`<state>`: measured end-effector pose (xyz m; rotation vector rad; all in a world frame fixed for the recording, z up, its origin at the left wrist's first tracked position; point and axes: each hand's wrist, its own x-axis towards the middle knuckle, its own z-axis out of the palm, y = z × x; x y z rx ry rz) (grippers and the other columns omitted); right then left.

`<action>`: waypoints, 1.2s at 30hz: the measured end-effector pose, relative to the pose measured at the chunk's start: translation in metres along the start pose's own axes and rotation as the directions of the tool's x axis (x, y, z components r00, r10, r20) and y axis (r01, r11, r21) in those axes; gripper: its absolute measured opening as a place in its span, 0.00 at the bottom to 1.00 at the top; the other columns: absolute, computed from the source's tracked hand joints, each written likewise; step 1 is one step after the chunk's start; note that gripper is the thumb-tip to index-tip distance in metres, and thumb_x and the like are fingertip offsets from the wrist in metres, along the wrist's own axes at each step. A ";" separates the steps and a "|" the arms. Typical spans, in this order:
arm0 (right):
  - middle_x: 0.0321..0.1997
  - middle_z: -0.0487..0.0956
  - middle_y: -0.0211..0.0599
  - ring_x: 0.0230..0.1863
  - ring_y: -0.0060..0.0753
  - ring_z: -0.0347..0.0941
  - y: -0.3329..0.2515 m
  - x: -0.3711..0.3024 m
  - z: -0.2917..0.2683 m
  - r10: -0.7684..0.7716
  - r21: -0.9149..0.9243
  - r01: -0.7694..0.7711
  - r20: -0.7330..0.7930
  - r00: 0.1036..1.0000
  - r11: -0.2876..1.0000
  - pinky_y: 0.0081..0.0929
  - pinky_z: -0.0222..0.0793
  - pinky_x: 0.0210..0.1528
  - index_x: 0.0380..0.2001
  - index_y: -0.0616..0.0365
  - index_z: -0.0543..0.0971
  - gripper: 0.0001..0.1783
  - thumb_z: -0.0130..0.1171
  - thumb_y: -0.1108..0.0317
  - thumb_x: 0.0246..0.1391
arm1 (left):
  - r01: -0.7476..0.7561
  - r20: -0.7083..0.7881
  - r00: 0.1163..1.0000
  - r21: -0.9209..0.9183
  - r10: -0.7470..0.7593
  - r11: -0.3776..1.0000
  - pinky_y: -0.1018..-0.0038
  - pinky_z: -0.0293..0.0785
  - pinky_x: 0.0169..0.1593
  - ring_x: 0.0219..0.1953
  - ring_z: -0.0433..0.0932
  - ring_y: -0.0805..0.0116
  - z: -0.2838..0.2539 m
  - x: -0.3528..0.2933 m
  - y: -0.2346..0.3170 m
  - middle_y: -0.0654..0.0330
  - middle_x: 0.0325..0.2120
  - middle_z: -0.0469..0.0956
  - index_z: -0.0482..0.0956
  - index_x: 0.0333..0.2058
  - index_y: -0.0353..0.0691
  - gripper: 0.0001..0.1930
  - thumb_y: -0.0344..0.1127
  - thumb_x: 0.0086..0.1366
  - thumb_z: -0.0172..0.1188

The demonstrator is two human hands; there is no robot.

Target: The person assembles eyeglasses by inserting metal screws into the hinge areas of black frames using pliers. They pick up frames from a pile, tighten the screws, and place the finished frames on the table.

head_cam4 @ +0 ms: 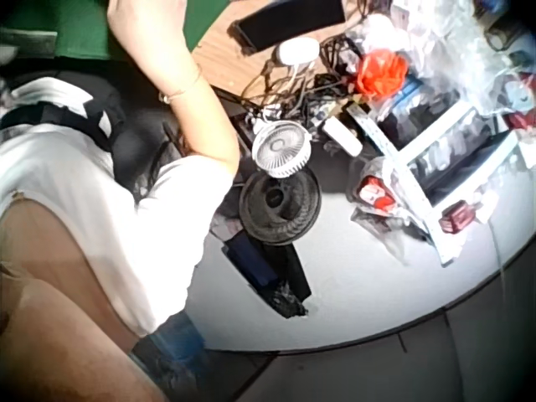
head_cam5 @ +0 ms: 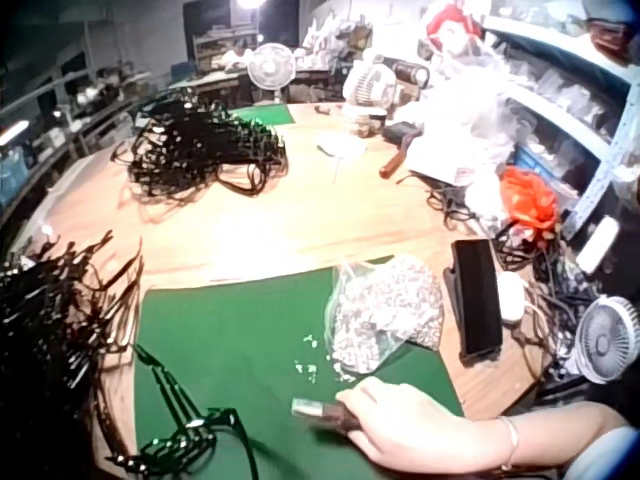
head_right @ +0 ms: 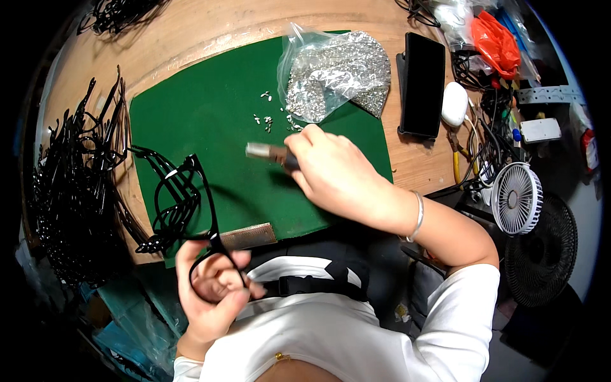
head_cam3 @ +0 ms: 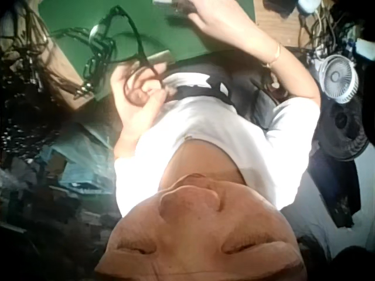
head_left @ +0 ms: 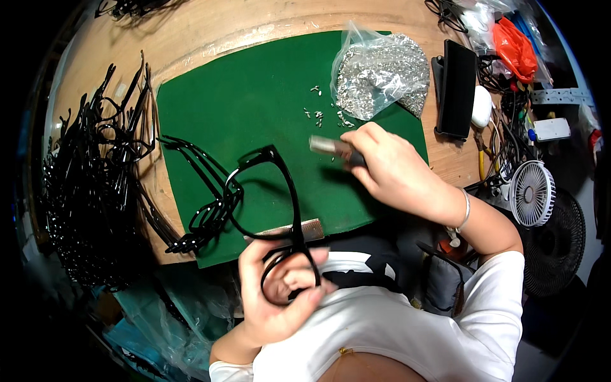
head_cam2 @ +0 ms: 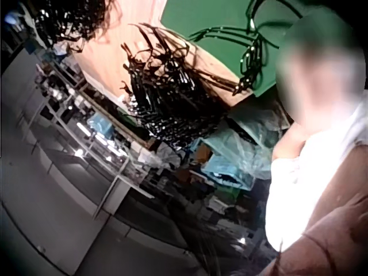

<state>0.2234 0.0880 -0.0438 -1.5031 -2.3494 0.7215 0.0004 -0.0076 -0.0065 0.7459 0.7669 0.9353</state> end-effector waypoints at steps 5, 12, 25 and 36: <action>0.27 0.70 0.47 0.28 0.50 0.70 0.014 0.013 0.026 -0.024 0.032 0.025 -0.020 1.000 0.999 0.39 0.67 0.31 0.27 0.63 0.69 0.10 0.56 0.75 0.38 | 0.060 0.050 0.997 -0.204 -0.051 0.977 0.65 0.69 0.48 0.45 0.72 0.58 0.002 0.012 0.004 0.42 0.50 0.61 0.42 0.56 0.41 0.40 0.20 0.50 0.58; 0.27 0.70 0.45 0.31 0.49 0.69 0.011 0.015 0.029 -0.040 -0.080 0.044 0.053 0.998 0.996 0.39 0.66 0.33 0.28 0.64 0.69 0.11 0.56 0.75 0.37 | 0.180 0.073 0.983 -0.170 -0.170 0.969 0.71 0.70 0.41 0.34 0.75 0.67 -0.003 0.017 0.010 0.47 0.41 0.68 0.62 0.37 0.34 0.05 0.28 0.64 0.43; 0.23 0.72 0.31 0.24 0.17 0.68 -0.060 -0.016 -0.007 0.289 0.845 -0.235 0.101 0.952 0.481 0.18 0.64 0.26 0.28 0.64 0.70 0.08 0.55 0.69 0.50 | 0.023 -0.053 0.998 0.055 -0.020 0.998 0.79 0.71 0.41 0.37 0.75 0.69 0.030 0.027 -0.012 0.49 0.44 0.66 0.46 0.56 0.35 0.28 0.18 0.58 0.45; 0.24 0.69 0.26 0.25 0.13 0.64 -0.047 -0.019 -0.013 0.214 0.929 -0.364 0.369 0.905 -0.063 0.13 0.62 0.27 0.30 0.59 0.68 0.11 0.55 0.63 0.52 | 0.062 -0.010 0.998 0.215 -0.061 0.975 0.79 0.72 0.39 0.33 0.75 0.70 0.038 0.038 -0.005 0.48 0.43 0.65 0.49 0.54 0.34 0.26 0.17 0.57 0.45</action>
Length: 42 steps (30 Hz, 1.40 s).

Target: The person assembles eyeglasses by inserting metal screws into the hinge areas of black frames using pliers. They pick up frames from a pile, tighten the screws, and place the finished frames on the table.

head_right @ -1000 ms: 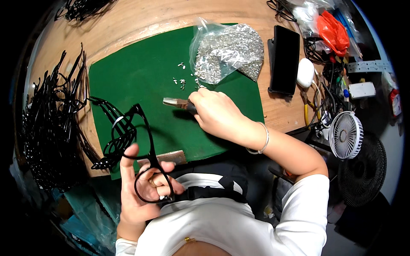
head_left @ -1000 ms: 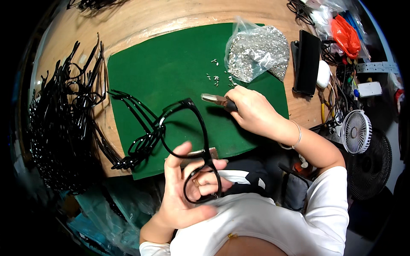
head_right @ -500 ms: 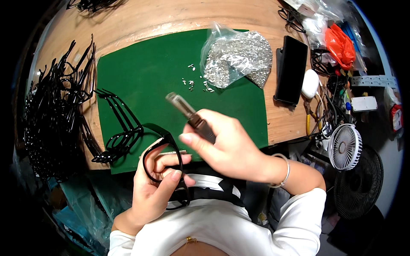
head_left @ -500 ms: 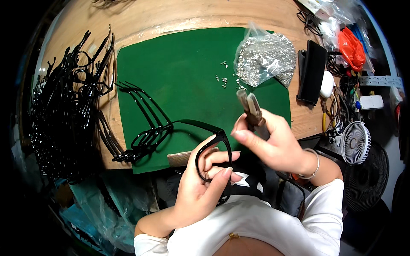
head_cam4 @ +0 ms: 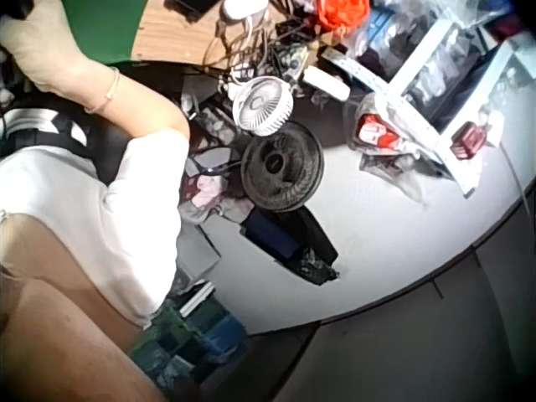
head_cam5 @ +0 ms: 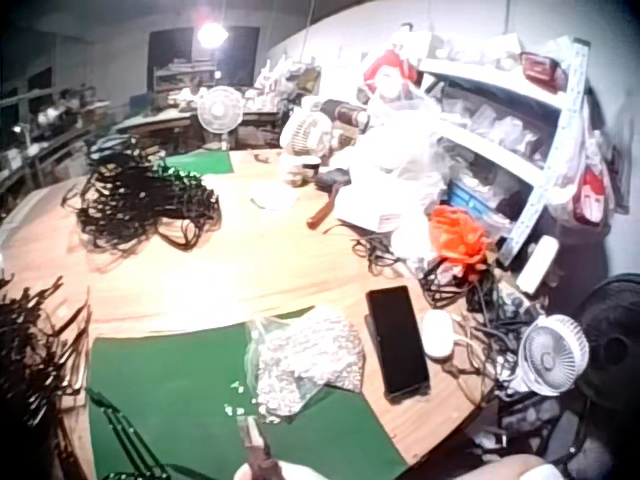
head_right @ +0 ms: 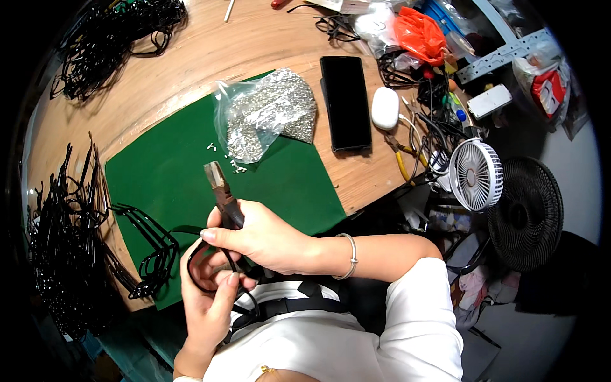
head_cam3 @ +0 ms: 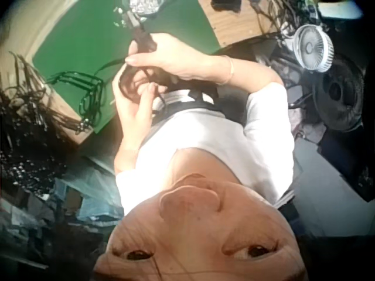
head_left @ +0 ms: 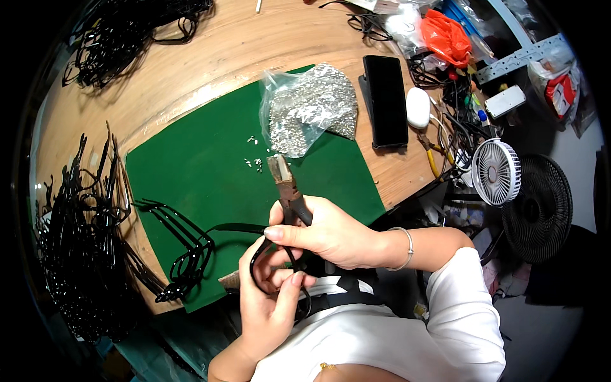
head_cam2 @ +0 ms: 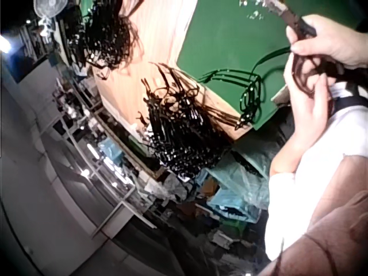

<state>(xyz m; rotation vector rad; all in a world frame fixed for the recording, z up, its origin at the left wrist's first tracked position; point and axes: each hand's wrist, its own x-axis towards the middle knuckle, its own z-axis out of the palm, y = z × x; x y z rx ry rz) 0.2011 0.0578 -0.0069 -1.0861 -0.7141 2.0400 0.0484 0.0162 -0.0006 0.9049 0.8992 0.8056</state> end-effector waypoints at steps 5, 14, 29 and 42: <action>0.23 0.68 0.25 0.23 0.12 0.63 -0.010 -0.009 0.001 0.004 -0.019 -0.004 0.036 0.999 1.000 0.12 0.61 0.25 0.31 0.59 0.68 0.12 0.56 0.63 0.51 | 0.009 0.054 0.999 -0.065 -0.005 0.998 0.78 0.73 0.36 0.30 0.77 0.68 0.000 -0.001 0.010 0.47 0.40 0.69 0.50 0.53 0.33 0.25 0.18 0.57 0.46; 0.24 0.68 0.26 0.21 0.12 0.63 -0.012 -0.013 -0.003 -0.038 -0.121 0.042 0.034 0.999 0.992 0.12 0.60 0.24 0.33 0.60 0.66 0.12 0.54 0.65 0.53 | 0.043 0.083 0.996 -0.105 -0.034 0.994 0.77 0.74 0.35 0.30 0.77 0.67 0.003 0.000 0.009 0.47 0.40 0.69 0.50 0.53 0.34 0.25 0.19 0.57 0.47; 0.29 0.70 0.29 0.31 0.17 0.67 -0.008 -0.020 -0.023 -0.224 -0.253 0.210 -0.026 0.974 0.944 0.18 0.65 0.34 0.36 0.63 0.68 0.13 0.53 0.64 0.53 | 0.153 0.083 0.988 -0.409 -0.130 0.900 0.63 0.78 0.33 0.27 0.76 0.61 -0.004 -0.004 0.009 0.44 0.39 0.69 0.51 0.54 0.36 0.27 0.20 0.56 0.50; 0.53 0.64 0.50 0.43 0.51 0.68 0.014 -0.045 -0.148 -0.786 -0.964 -0.263 -0.189 0.588 0.035 0.38 0.65 0.44 0.32 0.65 0.66 0.13 0.54 0.78 0.39 | 0.130 0.033 0.991 -0.373 -0.126 0.919 0.62 0.79 0.30 0.25 0.76 0.62 -0.003 -0.001 0.012 0.46 0.36 0.70 0.54 0.53 0.36 0.27 0.22 0.55 0.52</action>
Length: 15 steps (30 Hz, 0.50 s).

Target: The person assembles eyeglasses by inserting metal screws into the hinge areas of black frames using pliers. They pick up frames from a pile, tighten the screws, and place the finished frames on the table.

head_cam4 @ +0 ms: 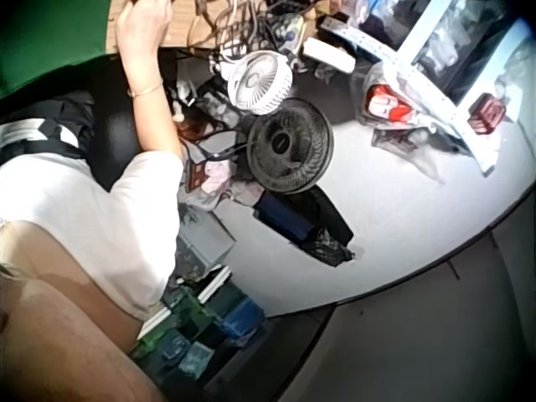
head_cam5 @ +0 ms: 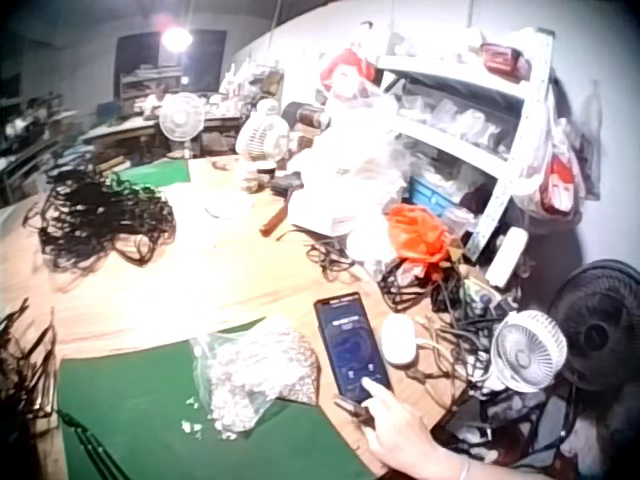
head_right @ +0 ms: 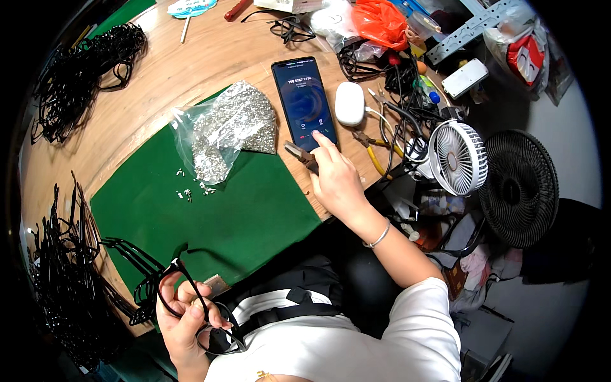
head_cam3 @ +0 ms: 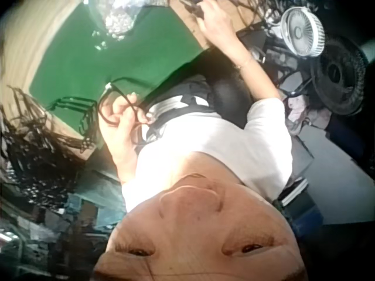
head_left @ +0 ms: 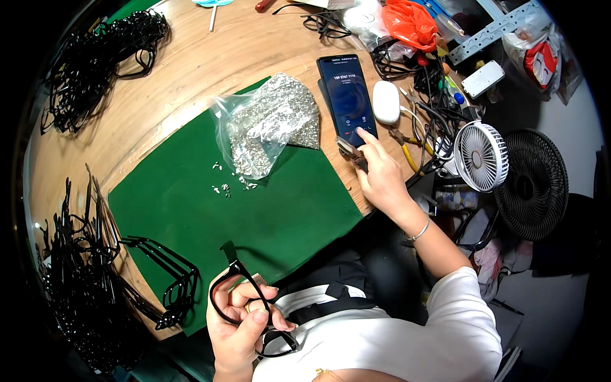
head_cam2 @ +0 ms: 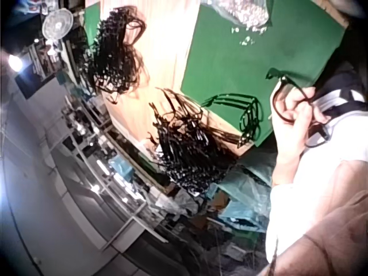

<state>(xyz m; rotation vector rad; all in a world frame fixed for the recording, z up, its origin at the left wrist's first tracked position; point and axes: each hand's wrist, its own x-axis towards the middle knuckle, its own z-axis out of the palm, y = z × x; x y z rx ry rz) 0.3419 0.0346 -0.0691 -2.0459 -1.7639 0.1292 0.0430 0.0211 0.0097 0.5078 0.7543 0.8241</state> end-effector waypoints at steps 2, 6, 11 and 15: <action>0.54 0.64 0.51 0.43 0.51 0.68 0.000 0.000 -0.002 0.050 -0.057 -0.049 0.006 0.999 0.997 0.38 0.65 0.44 0.31 0.65 0.66 0.13 0.55 0.77 0.39 | 0.006 -0.007 1.000 0.006 -0.006 1.000 0.62 0.79 0.30 0.25 0.76 0.62 0.002 0.000 0.000 0.46 0.36 0.70 0.54 0.53 0.36 0.27 0.22 0.55 0.52; 0.54 0.63 0.55 0.45 0.53 0.68 0.020 -0.004 -0.006 0.159 -0.169 -0.169 -0.071 0.985 0.971 0.38 0.65 0.45 0.32 0.66 0.67 0.12 0.55 0.74 0.42 | -0.022 -0.088 0.996 0.066 0.028 0.998 0.68 0.78 0.24 0.21 0.74 0.66 0.010 -0.001 0.000 0.49 0.34 0.70 0.56 0.51 0.34 0.26 0.24 0.54 0.53; 0.42 0.72 0.51 0.39 0.46 0.71 -0.004 0.000 -0.023 0.056 0.045 -0.047 -0.215 0.975 0.998 0.32 0.66 0.41 0.33 0.67 0.69 0.10 0.53 0.73 0.47 | -0.039 -0.137 0.989 0.084 0.050 0.996 0.71 0.77 0.21 0.18 0.73 0.68 0.011 -0.001 0.001 0.50 0.32 0.70 0.56 0.50 0.33 0.25 0.25 0.54 0.53; 0.27 0.74 0.29 0.28 0.16 0.67 -0.068 0.004 -0.043 0.201 0.690 -0.526 0.498 0.844 0.498 0.17 0.63 0.31 0.30 0.61 0.70 0.07 0.52 0.68 0.53 | 0.011 -0.080 0.997 0.106 -0.002 0.994 0.67 0.78 0.24 0.19 0.73 0.65 -0.001 -0.003 0.001 0.47 0.33 0.69 0.55 0.50 0.31 0.25 0.23 0.54 0.52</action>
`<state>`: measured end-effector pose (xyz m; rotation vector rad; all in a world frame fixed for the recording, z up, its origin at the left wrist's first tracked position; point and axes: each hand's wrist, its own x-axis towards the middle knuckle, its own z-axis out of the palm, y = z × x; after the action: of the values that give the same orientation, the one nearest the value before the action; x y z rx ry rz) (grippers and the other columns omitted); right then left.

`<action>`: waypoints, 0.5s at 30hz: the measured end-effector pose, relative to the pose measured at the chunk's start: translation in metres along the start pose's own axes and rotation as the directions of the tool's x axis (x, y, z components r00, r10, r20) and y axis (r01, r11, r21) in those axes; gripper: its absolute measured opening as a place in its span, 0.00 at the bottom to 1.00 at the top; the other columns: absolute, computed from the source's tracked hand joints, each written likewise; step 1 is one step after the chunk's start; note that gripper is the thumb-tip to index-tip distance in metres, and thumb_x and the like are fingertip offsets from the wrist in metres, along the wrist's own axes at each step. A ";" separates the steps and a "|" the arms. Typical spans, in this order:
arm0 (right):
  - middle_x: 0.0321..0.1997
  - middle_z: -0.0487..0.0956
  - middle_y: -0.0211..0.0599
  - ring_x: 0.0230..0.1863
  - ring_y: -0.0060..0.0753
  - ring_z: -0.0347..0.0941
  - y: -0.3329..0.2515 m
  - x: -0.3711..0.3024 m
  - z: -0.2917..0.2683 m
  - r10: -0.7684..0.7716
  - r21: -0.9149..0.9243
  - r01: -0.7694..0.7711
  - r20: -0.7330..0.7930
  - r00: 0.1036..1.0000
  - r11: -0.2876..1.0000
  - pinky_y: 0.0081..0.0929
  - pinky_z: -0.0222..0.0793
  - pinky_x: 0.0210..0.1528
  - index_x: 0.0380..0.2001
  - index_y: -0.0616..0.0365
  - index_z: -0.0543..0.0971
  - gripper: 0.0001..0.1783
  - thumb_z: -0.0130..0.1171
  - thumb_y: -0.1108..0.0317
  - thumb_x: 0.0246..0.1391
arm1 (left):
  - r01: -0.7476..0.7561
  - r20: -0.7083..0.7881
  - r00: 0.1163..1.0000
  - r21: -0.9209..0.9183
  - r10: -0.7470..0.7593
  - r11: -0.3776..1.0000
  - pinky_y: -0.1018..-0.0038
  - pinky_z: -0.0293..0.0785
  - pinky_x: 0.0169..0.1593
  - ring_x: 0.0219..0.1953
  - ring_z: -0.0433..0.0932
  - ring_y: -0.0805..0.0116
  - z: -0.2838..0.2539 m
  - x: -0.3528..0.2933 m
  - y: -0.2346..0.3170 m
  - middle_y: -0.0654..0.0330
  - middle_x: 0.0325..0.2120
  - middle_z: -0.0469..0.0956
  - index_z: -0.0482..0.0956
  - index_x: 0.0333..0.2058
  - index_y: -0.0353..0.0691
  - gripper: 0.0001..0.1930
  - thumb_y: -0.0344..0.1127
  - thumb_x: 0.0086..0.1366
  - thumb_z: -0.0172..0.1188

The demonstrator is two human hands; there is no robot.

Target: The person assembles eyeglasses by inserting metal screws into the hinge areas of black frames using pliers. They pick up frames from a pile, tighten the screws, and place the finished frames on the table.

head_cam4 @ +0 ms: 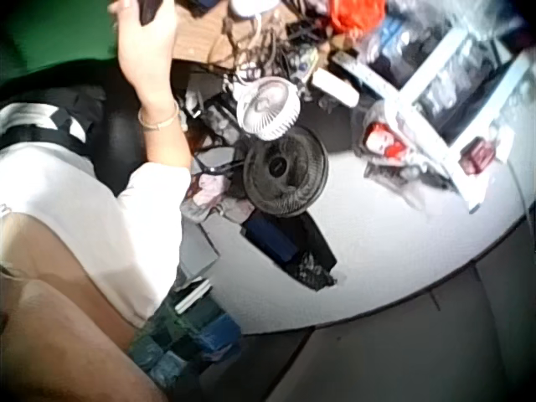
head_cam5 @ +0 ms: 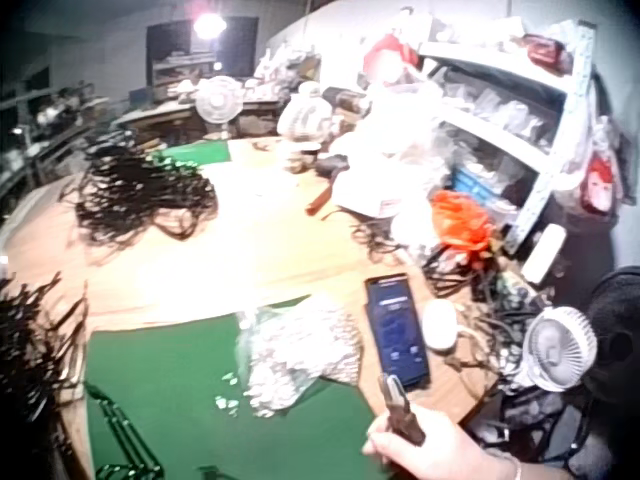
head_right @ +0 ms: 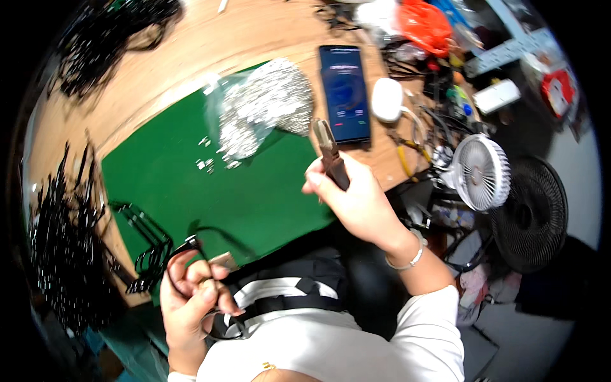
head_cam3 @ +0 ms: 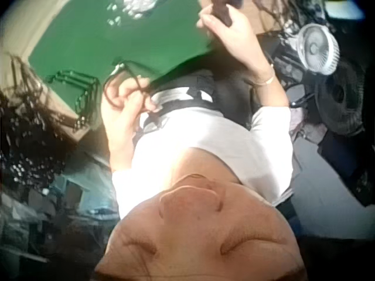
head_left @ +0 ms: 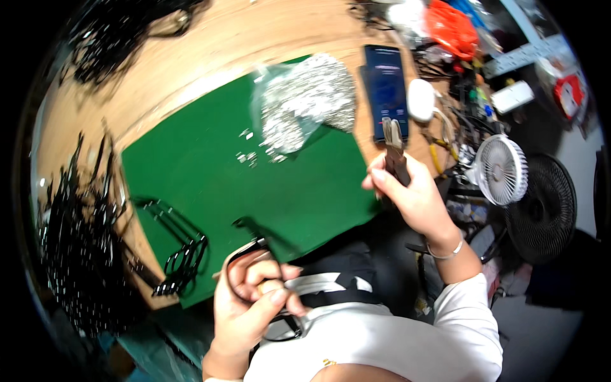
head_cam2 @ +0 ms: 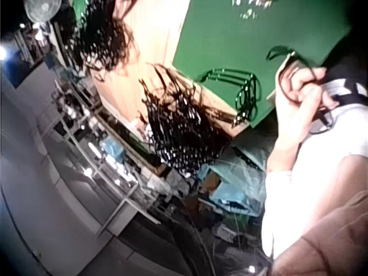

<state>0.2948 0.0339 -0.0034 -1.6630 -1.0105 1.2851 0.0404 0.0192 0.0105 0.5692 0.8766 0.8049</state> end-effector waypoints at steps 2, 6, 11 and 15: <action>0.27 0.72 0.27 0.28 0.15 0.66 -0.011 -0.005 0.027 -0.026 0.144 -0.009 0.238 0.971 0.990 0.16 0.62 0.32 0.30 0.61 0.70 0.08 0.53 0.67 0.52 | 0.048 0.171 0.985 -0.093 -0.032 0.994 0.71 0.75 0.35 0.27 0.77 0.63 -0.009 0.001 -0.002 0.44 0.39 0.70 0.53 0.54 0.35 0.26 0.19 0.56 0.50; 0.25 0.68 0.23 0.27 0.13 0.60 -0.028 -0.001 0.068 -0.010 0.138 -0.082 0.563 0.827 0.987 0.15 0.59 0.31 0.30 0.61 0.69 0.09 0.52 0.66 0.54 | 0.096 0.213 0.974 -0.085 -0.076 0.992 0.76 0.72 0.36 0.30 0.76 0.68 -0.014 -0.006 -0.001 0.46 0.42 0.69 0.54 0.55 0.37 0.26 0.21 0.58 0.49; 0.22 0.65 0.21 0.24 0.12 0.56 -0.034 0.004 0.089 0.006 0.130 -0.119 0.650 0.760 0.984 0.15 0.55 0.26 0.28 0.60 0.69 0.11 0.52 0.63 0.54 | 0.114 0.193 0.977 -0.118 -0.090 0.986 0.77 0.72 0.37 0.31 0.76 0.69 -0.020 -0.015 -0.002 0.46 0.42 0.69 0.54 0.54 0.36 0.25 0.21 0.58 0.48; 0.21 0.64 0.21 0.24 0.12 0.55 -0.033 0.007 0.090 0.046 0.062 -0.115 0.658 0.752 0.991 0.15 0.55 0.25 0.27 0.60 0.68 0.12 0.52 0.62 0.54 | 0.088 0.201 0.977 -0.090 -0.068 0.992 0.78 0.72 0.36 0.31 0.76 0.70 -0.022 -0.014 -0.004 0.47 0.42 0.69 0.54 0.54 0.35 0.24 0.21 0.58 0.48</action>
<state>0.2034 0.0627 0.0090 -1.1861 -1.2502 2.0243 0.0177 0.0084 0.0020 0.5148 0.6692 0.7029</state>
